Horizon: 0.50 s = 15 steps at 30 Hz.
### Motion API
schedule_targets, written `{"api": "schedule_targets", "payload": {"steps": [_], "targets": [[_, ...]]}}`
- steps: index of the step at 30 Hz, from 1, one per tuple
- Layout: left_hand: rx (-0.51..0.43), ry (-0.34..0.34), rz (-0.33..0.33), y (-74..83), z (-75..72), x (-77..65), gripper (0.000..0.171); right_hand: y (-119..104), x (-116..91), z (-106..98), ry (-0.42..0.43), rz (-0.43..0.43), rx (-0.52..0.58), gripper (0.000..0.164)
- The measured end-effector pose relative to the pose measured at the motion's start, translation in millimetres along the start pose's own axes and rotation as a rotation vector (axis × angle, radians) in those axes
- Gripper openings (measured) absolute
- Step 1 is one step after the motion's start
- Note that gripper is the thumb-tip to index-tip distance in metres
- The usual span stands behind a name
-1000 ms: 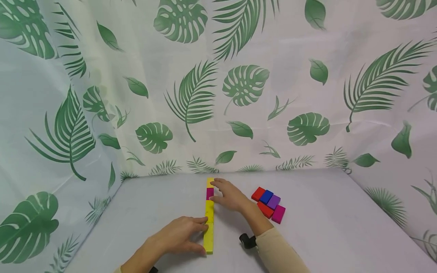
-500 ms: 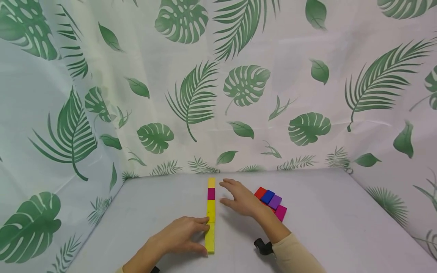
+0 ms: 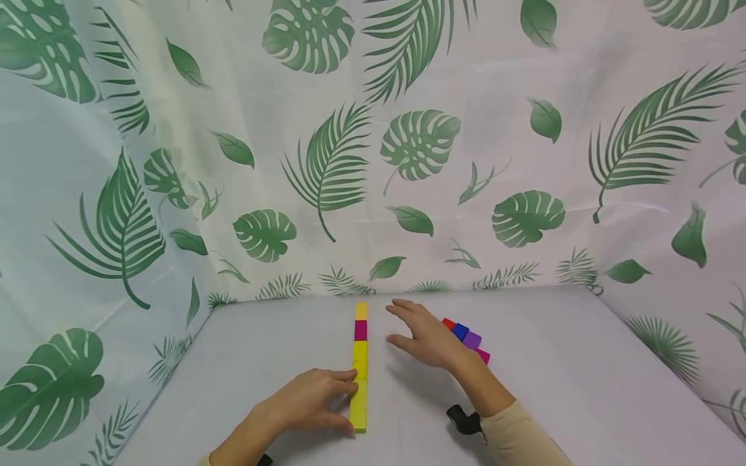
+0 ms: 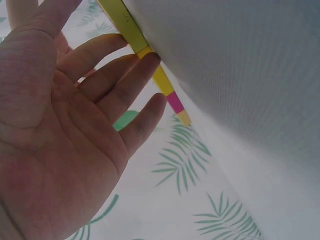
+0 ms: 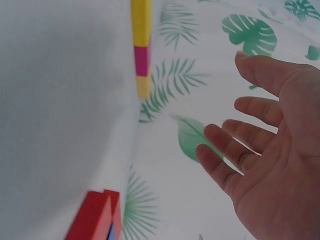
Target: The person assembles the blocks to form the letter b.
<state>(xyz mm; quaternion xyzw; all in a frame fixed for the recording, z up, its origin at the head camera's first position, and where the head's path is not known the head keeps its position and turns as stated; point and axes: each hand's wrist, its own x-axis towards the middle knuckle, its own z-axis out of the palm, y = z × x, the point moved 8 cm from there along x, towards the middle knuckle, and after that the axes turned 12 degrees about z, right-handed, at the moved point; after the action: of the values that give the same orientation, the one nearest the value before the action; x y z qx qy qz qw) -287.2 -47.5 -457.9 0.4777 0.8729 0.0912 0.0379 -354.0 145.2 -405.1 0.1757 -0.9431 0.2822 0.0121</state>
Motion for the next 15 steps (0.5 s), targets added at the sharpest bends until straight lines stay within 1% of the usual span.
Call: {"api": "schedule_targets", "payload": {"steps": [3, 9, 15], "targets": [[0.006, -0.001, -0.002, -0.2, -0.5, -0.8, 0.066, 8.0, -0.2, -7.7, -0.003, 0.015, 0.004, 0.066], [-0.006, -0.009, -0.022, 0.7, -0.3, -2.8, 0.067, 39.4, 1.4, -19.5, 0.0, 0.065, 0.017, 0.065], [-0.018, 0.003, -0.007, 1.6, -1.9, -2.6, 0.066, 58.2, 1.3, -28.6, 0.004, 0.088, 0.042, 0.064]]}}
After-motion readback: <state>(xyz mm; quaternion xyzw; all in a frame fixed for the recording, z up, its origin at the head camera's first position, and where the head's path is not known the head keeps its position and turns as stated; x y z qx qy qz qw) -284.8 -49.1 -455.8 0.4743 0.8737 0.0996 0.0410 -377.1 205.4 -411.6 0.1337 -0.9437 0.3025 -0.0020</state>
